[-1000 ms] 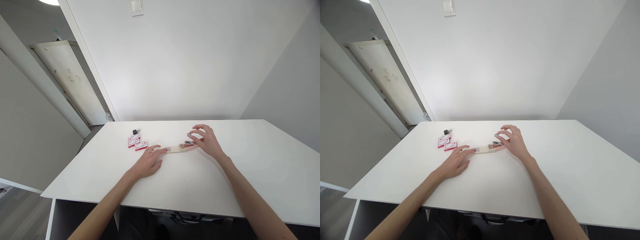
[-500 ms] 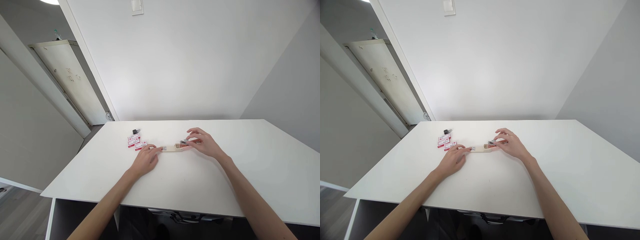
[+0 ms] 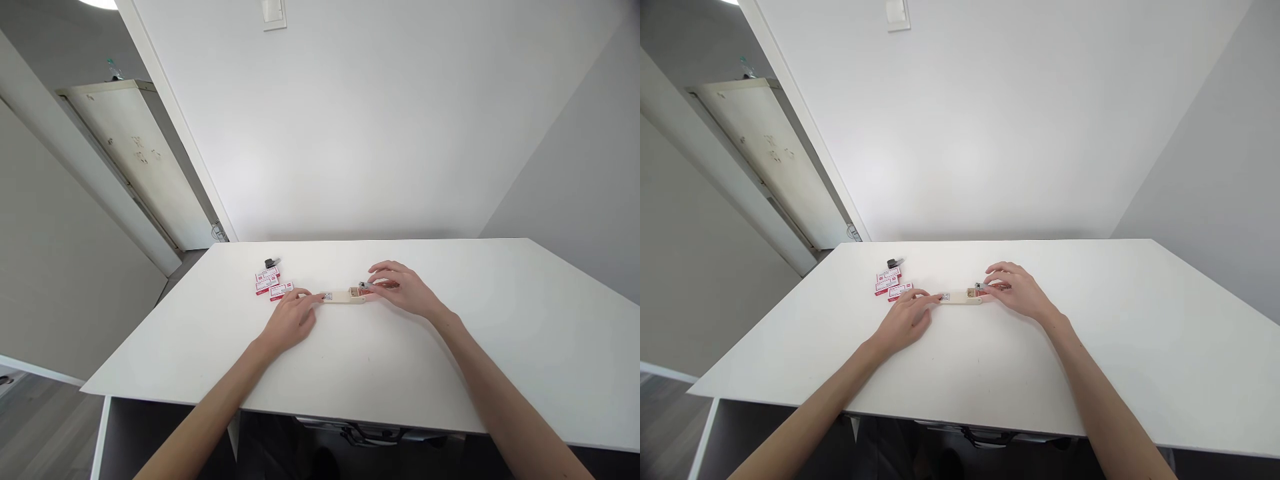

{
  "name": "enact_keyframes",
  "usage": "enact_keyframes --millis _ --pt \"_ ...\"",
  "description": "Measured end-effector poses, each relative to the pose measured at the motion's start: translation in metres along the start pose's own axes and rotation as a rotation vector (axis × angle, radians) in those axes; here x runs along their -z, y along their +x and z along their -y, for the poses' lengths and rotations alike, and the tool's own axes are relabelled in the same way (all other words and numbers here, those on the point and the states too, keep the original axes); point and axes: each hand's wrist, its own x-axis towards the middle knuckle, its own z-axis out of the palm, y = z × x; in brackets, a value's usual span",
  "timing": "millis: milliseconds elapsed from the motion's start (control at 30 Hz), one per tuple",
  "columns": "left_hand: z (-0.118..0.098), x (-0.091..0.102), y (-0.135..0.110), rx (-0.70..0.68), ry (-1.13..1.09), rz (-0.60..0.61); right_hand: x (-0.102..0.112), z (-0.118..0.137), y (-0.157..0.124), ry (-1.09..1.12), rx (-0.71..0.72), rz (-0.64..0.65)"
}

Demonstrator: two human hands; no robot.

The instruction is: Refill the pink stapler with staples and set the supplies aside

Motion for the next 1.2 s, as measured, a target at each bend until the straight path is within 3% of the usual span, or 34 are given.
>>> enact_keyframes --millis 233,467,600,700,933,1033,1200 --pt "-0.001 0.0 0.001 0.004 -0.009 0.0 0.002 0.009 0.001 0.0 -0.054 0.002" --pt "0.002 -0.001 0.0 0.011 -0.011 0.003 0.011 0.005 0.004 -0.019 -0.442 -0.265" --pt "0.004 -0.003 0.0 0.018 -0.019 0.005 0.015 0.007 0.005 0.272 -0.551 -0.24" --pt "0.005 -0.003 -0.001 0.029 -0.026 0.016 0.016 0.012 0.006 0.476 -0.524 -0.199" --pt "0.003 0.0 -0.001 0.029 -0.061 0.071 0.01 0.023 0.007 0.699 -0.325 -0.275" --pt "0.0 0.002 -0.001 -0.011 -0.073 0.119 0.0 0.03 0.006 0.668 -0.264 -0.221" --pt "-0.002 0.005 -0.002 -0.11 -0.114 0.174 -0.023 0.043 0.002 0.437 -0.24 -0.05"
